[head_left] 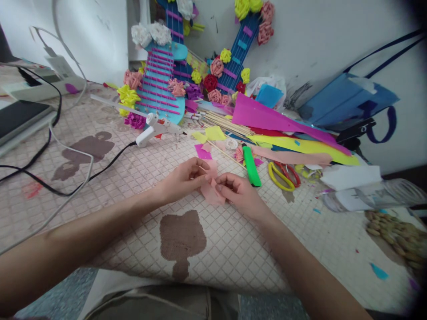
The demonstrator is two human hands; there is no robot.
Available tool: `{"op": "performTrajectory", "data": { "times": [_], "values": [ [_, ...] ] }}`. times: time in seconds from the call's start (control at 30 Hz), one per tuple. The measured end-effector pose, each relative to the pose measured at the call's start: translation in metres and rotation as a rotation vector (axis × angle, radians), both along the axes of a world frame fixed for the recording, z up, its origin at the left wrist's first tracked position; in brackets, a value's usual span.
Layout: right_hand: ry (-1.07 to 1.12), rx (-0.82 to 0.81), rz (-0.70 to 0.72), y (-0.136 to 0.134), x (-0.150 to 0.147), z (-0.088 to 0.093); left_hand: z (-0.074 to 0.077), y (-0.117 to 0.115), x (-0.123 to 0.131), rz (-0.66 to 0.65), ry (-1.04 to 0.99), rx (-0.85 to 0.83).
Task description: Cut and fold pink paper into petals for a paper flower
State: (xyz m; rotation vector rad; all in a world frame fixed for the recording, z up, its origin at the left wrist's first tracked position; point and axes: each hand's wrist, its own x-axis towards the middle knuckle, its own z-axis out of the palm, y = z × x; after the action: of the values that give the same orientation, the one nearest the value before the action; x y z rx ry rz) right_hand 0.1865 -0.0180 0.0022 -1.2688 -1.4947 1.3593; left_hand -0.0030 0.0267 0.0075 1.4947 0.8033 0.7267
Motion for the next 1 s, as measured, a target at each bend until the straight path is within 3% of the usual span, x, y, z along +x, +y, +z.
{"op": "performTrajectory", "data": {
  "times": [0.2,0.37,0.47,0.63,0.83,1.0],
  "values": [
    [-0.188,0.134,-0.026,0.003,0.006,0.0,-0.006,0.001,-0.002,-0.022,0.095,0.095],
    [-0.406,0.456,-0.18,-0.001,0.006,0.001,-0.008,0.003,-0.004,0.037,0.172,0.067],
    [-0.506,0.583,-0.091,-0.009,0.006,0.002,-0.008,0.008,-0.007,0.064,0.153,-0.021],
    [-0.616,0.585,0.138,-0.015,0.006,-0.001,-0.006,0.012,-0.011,0.081,0.17,-0.088],
    [-0.649,0.542,0.158,-0.015,0.007,-0.002,-0.004,0.012,-0.014,0.022,0.201,-0.116],
    [-0.69,0.548,0.153,-0.015,0.005,-0.003,0.001,0.012,-0.014,0.033,0.179,-0.243]
  ]
}}
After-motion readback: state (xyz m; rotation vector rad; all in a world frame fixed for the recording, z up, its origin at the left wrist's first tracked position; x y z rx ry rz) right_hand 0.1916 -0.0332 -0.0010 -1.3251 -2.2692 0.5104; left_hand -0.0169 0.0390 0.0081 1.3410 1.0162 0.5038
